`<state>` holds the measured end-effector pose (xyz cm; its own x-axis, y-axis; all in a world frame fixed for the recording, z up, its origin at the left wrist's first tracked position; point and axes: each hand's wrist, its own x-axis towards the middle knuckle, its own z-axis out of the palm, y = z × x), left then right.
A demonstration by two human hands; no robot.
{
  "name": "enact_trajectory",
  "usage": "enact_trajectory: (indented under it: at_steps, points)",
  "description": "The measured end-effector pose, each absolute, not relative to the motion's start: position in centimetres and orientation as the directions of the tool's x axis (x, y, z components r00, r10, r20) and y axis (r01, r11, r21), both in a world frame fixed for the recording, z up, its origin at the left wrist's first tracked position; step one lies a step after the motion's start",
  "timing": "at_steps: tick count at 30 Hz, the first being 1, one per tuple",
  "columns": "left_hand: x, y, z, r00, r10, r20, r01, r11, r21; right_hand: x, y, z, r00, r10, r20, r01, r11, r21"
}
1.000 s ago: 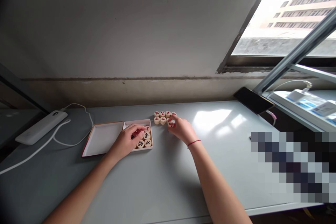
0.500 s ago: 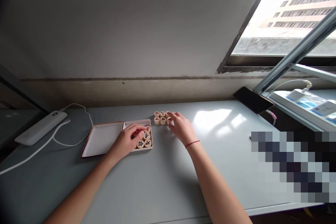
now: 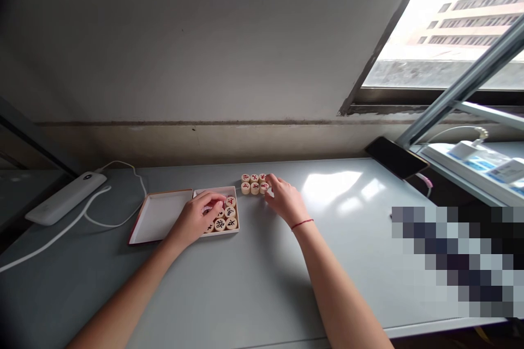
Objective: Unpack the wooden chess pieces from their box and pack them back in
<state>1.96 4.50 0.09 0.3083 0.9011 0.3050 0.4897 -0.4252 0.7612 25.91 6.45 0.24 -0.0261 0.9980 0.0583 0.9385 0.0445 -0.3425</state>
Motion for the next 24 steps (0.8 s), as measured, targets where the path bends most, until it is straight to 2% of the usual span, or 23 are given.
enact_trajectory:
  at_steps: [3, 7, 12, 15, 24]
  points:
    - [1.1, 5.1, -0.3, 0.286, 0.894, 0.345, 0.627, -0.446, 0.638, 25.0, 6.1, 0.6, -0.051, 0.993, 0.103, 0.903, 0.09, -0.419]
    - [0.8, 5.4, -1.1, 0.293, 0.901, 0.319, 0.824, -0.408, 0.394, 22.0, 5.4, 0.0, -0.252, 0.963, 0.091, 0.752, 0.255, -0.608]
    - [2.1, 5.2, -1.3, 0.324, 0.9, 0.29, 0.894, -0.392, 0.217, 19.9, 5.1, -1.4, -0.285, 0.955, 0.082, 0.74, 0.274, -0.614]
    - [3.1, 5.2, -1.2, 0.311, 0.913, 0.265, 0.904, -0.37, 0.216, 19.8, 5.2, -1.7, -0.287, 0.952, 0.104, 0.732, 0.288, -0.618]
    - [4.5, 4.8, -1.2, 0.227, 0.942, 0.246, 0.875, -0.308, 0.372, 19.6, 5.0, -1.7, -0.292, 0.945, 0.143, 0.679, 0.311, -0.665]
